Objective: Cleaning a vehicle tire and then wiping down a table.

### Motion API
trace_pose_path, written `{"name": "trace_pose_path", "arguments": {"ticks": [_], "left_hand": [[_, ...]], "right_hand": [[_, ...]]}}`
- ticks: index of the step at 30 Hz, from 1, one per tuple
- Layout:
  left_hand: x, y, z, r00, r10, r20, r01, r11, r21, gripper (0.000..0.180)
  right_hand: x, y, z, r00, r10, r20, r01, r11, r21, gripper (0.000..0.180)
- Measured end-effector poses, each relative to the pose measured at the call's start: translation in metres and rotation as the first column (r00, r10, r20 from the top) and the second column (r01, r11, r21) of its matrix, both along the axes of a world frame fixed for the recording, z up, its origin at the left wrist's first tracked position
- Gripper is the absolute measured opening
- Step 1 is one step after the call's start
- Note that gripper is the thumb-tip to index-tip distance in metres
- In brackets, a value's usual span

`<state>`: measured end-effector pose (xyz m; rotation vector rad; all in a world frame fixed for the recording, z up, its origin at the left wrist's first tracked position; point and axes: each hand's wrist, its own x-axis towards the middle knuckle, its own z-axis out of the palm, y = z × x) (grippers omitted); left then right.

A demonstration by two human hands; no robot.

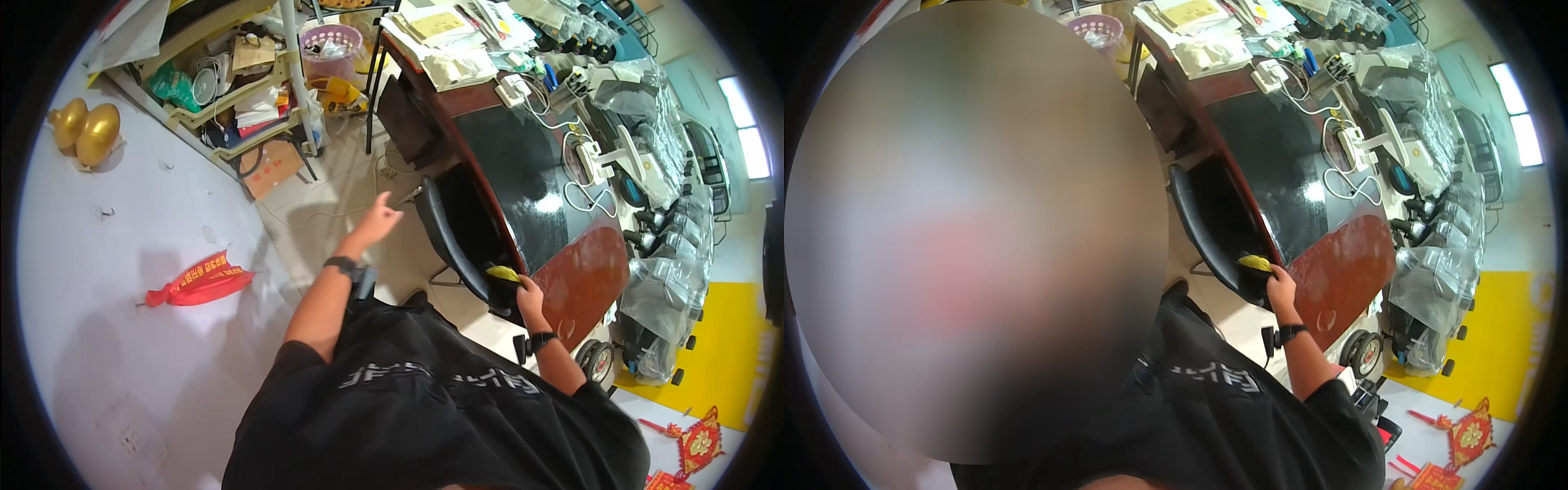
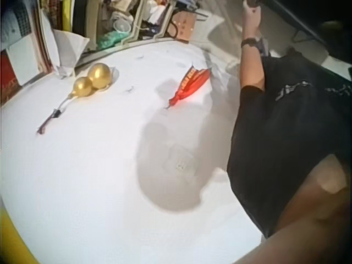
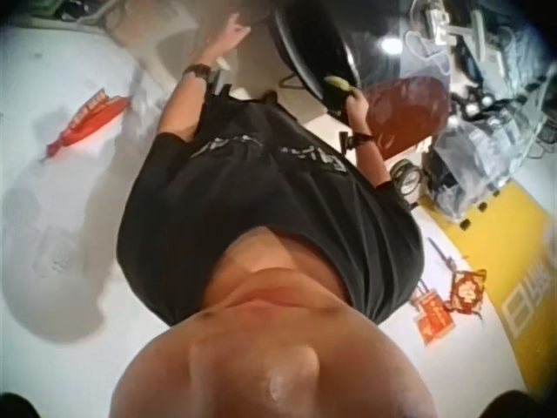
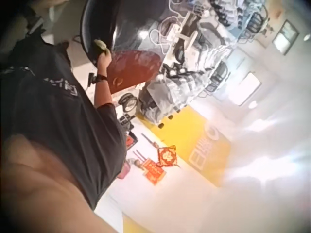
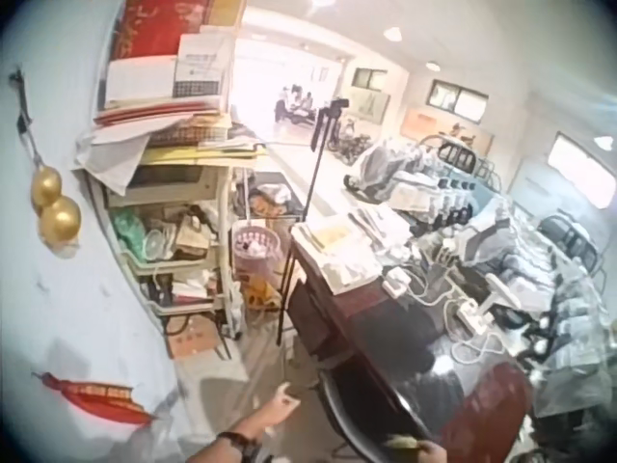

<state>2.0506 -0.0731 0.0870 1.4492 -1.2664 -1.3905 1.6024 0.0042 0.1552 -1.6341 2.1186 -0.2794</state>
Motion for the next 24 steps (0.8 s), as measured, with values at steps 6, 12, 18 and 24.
{"name": "trace_pose_path", "arguments": {"ticks": [6,12,18,24], "left_hand": [[-0.103,-0.019,-0.015,0.964,-0.007,-0.266,0.11,0.921,0.373,0.092],[-0.134,-0.019,-0.026,0.824,0.226,-0.52,0.039,0.892,0.449,0.046],[-0.14,-0.033,-0.026,0.857,0.338,-0.389,-0.083,0.835,0.544,0.035],[-0.128,-0.008,-0.018,0.859,0.346,-0.378,-0.098,0.835,0.542,0.033]], "right_hand": [[-0.004,0.099,0.006,0.704,-0.415,0.577,0.538,0.841,-0.052,0.038],[-0.011,0.204,-0.001,0.546,-0.505,0.668,0.716,0.695,-0.06,0.033],[0.002,0.311,-0.044,0.519,-0.811,0.272,0.823,0.56,0.099,0.036],[0.029,0.403,-0.078,0.629,-0.769,-0.113,0.742,0.551,0.381,0.035]]}}
